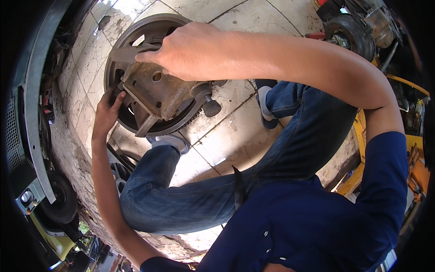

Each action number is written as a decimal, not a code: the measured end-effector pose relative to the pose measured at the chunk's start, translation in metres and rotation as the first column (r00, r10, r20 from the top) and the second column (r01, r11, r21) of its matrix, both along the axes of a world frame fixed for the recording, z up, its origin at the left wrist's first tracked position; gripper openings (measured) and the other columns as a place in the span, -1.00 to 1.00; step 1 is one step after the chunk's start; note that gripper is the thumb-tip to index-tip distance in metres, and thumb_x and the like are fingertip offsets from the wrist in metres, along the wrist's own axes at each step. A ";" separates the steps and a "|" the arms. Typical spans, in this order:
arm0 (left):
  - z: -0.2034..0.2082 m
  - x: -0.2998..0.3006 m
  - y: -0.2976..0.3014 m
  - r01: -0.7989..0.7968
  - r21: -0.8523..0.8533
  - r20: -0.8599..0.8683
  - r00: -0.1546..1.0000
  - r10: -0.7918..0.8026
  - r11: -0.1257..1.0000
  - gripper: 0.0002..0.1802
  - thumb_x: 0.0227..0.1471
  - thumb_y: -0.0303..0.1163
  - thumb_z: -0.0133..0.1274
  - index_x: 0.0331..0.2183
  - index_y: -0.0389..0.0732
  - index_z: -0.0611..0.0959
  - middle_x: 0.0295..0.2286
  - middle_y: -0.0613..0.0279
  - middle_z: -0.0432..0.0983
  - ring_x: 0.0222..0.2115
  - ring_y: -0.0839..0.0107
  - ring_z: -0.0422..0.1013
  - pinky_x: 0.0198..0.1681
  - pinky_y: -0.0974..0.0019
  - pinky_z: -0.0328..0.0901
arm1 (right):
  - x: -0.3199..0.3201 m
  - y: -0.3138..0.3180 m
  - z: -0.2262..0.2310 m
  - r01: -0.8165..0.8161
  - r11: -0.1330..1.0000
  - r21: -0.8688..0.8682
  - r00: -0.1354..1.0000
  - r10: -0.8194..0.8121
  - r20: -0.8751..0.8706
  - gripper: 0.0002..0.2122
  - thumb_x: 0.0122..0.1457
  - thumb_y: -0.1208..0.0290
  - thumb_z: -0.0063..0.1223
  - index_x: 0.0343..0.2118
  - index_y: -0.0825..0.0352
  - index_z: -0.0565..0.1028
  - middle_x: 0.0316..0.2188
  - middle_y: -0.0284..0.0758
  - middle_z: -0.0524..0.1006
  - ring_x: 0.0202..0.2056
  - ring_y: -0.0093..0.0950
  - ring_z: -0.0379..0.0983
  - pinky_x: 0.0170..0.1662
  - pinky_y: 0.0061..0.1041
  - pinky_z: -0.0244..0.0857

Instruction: The person sits on the floor and cleans a brake assembly using a wire brush and sandpaper. They scrub the metal surfaces and then sand the flat areas to remove rust and debris.

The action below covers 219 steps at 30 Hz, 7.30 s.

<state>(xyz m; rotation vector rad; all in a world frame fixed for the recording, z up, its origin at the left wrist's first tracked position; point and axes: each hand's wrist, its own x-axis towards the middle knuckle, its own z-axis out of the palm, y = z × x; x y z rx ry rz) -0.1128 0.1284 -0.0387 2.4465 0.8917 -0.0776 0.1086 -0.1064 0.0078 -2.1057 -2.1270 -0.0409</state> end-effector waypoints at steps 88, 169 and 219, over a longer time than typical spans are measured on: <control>-0.007 -0.021 0.026 0.167 -0.115 0.072 0.985 -0.160 0.979 -0.48 0.17 -0.48 0.03 0.16 -0.19 0.37 -0.09 0.09 0.52 -0.06 0.37 0.45 0.11 0.26 0.24 | 0.019 -0.008 0.034 -0.133 0.942 -0.307 0.946 0.029 -0.323 -0.56 0.27 0.29 -0.01 0.20 0.24 0.34 -0.34 -0.04 0.60 -0.33 -0.15 0.59 -0.22 -0.20 0.49; -0.005 -0.016 0.021 0.132 0.186 -0.150 0.983 -0.104 0.974 -0.38 0.10 0.05 0.11 0.02 -0.23 0.57 -0.14 -0.07 0.58 -0.09 0.14 0.51 0.02 0.21 0.33 | 0.025 -0.015 0.033 0.074 0.951 -0.302 0.926 -0.178 -0.334 -0.44 0.28 0.23 -0.06 0.32 0.20 0.14 -0.23 0.04 0.57 -0.21 -0.10 0.54 -0.08 -0.17 0.36; -0.014 0.047 -0.063 -0.430 0.199 0.747 0.648 0.148 0.881 -0.70 0.09 -0.46 0.00 -0.10 -0.19 0.57 -0.15 0.01 0.48 -0.11 0.02 0.41 0.00 0.03 0.28 | -0.009 -0.013 0.012 0.236 0.970 -0.052 0.870 -0.235 -0.434 -0.64 0.32 0.17 -0.08 0.00 0.36 0.29 -0.40 0.08 0.57 -0.25 0.06 0.52 -0.19 -0.03 0.38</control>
